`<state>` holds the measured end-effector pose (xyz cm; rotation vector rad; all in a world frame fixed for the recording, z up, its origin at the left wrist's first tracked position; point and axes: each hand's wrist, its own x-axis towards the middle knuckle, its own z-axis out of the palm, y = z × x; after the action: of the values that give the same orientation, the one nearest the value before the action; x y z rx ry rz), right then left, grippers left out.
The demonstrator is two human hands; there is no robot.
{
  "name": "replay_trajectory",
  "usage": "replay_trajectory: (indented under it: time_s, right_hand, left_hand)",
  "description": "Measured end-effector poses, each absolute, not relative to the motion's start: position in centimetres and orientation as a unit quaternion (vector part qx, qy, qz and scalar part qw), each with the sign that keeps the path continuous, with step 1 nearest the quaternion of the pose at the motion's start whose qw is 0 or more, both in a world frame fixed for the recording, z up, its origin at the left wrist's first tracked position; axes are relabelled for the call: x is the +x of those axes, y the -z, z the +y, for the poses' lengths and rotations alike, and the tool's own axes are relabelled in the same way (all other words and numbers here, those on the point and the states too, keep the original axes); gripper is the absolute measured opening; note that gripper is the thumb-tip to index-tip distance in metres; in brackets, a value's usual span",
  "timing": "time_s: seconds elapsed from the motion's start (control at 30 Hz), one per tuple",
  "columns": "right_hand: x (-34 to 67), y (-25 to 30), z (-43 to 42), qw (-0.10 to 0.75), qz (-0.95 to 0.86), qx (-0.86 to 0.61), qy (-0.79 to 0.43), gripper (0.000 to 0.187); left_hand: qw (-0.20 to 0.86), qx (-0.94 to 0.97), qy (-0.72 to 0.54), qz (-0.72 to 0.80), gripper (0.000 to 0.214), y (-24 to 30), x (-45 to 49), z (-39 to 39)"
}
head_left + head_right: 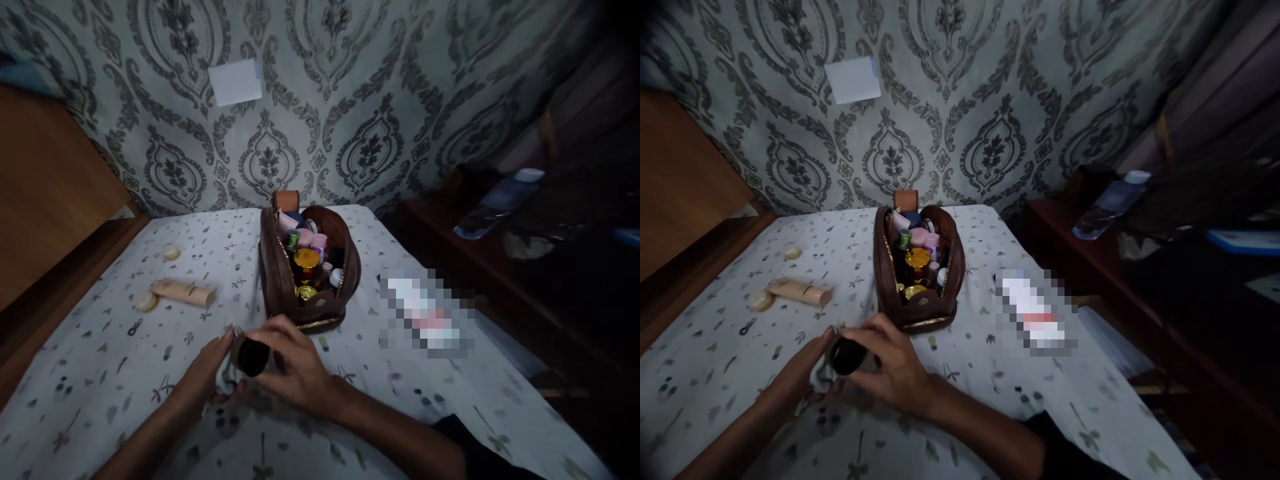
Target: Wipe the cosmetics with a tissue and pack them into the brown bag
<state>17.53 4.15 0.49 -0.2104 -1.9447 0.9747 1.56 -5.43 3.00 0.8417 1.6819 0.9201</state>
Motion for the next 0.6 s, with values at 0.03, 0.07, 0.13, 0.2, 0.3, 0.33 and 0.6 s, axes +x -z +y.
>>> replay_trajectory:
  time_s: [0.03, 0.07, 0.13, 0.2, 0.3, 0.33, 0.6]
  right_hand:
    - [18.1, -1.6, 4.6, 0.477, -0.785, -0.1, -0.383, 0.043]
    - [18.8, -2.9, 5.2, 0.495, -0.782, -0.111, -0.363, 0.046]
    - [20.4, -5.3, 6.9, 0.512, -0.783, -0.15, -0.321, 0.045]
    - [22.0, -7.4, 9.1, 0.499, -0.797, -0.189, -0.281, 0.044]
    - [23.7, -9.6, 12.6, 0.445, -0.826, -0.236, -0.254, 0.039]
    - [24.0, -10.0, 13.7, 0.423, -0.839, -0.234, -0.252, 0.037]
    - [23.2, -11.1, 18.3, 0.206, -0.963, -0.108, -0.135, 0.038]
  left_hand:
    - [0.499, 0.359, -0.381, 0.691, 0.062, -3.5, 1.8, -5.1]
    - [0.494, 0.38, -0.382, 0.682, 0.059, -3.9, 2.1, -4.8]
    - [0.462, 0.466, -0.381, 0.651, 0.052, -4.5, 2.7, -4.2]
    - [0.453, 0.543, -0.358, 0.61, 0.044, -4.4, 3.3, -3.7]
    - [0.499, 0.574, -0.306, 0.573, 0.041, -2.8, 4.0, -3.2]
    - [0.508, 0.573, -0.295, 0.572, 0.041, -2.1, 4.1, -3.1]
    - [0.517, 0.574, -0.293, 0.563, 0.041, 0.7, 3.5, -3.1]
